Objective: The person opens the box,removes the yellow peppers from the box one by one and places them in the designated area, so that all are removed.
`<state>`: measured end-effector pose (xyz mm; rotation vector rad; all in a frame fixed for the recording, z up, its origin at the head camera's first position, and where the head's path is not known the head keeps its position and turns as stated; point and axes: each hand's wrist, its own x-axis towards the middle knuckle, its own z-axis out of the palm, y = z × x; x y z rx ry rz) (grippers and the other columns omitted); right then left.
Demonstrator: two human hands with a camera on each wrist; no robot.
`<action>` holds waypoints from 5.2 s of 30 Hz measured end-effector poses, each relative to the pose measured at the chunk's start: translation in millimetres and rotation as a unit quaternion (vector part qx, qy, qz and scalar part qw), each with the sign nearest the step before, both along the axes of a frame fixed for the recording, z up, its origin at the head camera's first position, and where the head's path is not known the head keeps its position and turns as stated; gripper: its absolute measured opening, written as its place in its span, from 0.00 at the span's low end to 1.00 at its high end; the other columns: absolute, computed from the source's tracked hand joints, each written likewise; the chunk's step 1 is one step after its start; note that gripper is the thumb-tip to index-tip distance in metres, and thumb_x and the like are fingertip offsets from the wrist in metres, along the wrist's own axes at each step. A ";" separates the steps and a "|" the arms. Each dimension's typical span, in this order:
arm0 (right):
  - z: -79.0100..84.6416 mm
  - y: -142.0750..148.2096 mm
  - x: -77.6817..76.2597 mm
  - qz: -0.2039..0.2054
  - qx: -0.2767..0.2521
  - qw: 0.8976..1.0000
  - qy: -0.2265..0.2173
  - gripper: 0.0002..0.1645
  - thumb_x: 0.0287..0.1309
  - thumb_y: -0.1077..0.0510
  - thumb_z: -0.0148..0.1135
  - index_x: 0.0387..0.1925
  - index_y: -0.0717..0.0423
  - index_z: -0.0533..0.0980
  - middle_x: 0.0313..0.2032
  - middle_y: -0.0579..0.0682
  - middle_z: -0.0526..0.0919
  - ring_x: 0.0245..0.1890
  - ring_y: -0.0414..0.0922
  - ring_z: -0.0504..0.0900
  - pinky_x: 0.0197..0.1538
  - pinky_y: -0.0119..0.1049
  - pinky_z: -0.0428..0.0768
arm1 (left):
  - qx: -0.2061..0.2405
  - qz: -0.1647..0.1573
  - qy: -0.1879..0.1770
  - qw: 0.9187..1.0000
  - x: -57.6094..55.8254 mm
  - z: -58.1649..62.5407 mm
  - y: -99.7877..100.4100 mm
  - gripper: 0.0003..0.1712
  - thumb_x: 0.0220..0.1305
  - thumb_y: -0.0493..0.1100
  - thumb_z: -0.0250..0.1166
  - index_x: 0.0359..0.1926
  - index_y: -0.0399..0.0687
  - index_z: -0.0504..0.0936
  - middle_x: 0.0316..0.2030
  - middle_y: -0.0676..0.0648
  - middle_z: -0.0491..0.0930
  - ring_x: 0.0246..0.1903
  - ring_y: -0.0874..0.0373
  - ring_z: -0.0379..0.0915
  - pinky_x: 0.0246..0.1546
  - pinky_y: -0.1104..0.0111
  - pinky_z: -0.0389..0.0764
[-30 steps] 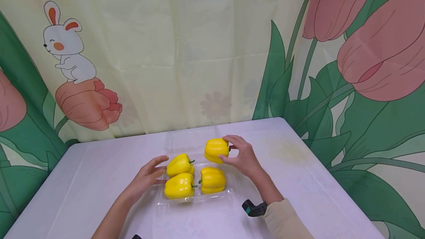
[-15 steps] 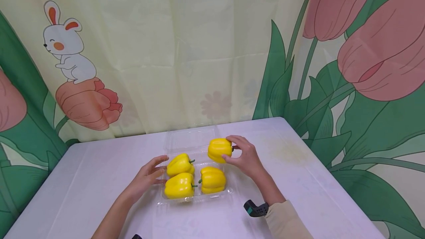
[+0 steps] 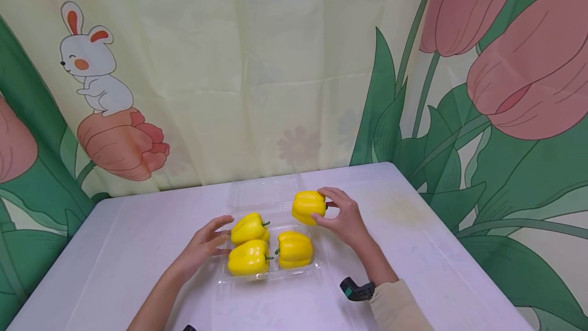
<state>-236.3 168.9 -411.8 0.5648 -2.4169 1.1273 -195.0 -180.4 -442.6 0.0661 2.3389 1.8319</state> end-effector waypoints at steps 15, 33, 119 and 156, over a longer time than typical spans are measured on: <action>-1.6 5.3 -0.8 -0.005 -0.001 1.000 0.007 0.33 0.47 0.59 0.75 0.57 0.56 0.76 0.57 0.54 0.79 0.54 0.51 0.79 0.50 0.45 0.84 | -0.002 0.002 -0.002 1.000 0.5 0.9 0.6 0.27 0.70 0.38 0.54 0.69 0.51 0.64 0.69 0.44 0.63 0.63 0.45 0.68 0.49 0.58 0.84; 0.2 15.9 -2.4 -0.017 -0.001 1.000 -0.009 0.33 0.48 0.60 0.74 0.58 0.57 0.74 0.58 0.56 0.77 0.55 0.53 0.78 0.51 0.48 0.83 | 0.001 0.000 0.001 1.000 -0.7 -0.5 -0.3 0.27 0.70 0.39 0.54 0.69 0.51 0.64 0.69 0.44 0.64 0.63 0.45 0.69 0.49 0.57 0.84; -28.2 32.7 -16.8 -0.005 0.068 0.993 -0.094 0.35 0.48 0.59 0.73 0.59 0.60 0.73 0.59 0.58 0.76 0.58 0.56 0.75 0.55 0.51 0.80 | -0.002 -0.006 0.010 1.000 2.3 1.7 -0.4 0.27 0.70 0.36 0.52 0.69 0.47 0.63 0.69 0.41 0.63 0.63 0.42 0.67 0.49 0.58 0.84; -25.9 30.5 -16.2 0.013 0.064 0.992 -0.109 0.36 0.48 0.54 0.74 0.60 0.55 0.74 0.62 0.57 0.75 0.60 0.56 0.74 0.58 0.53 0.79 | 0.005 -0.003 0.007 1.000 -1.0 -0.7 -1.2 0.27 0.71 0.36 0.52 0.69 0.48 0.63 0.69 0.43 0.64 0.63 0.43 0.68 0.49 0.57 0.84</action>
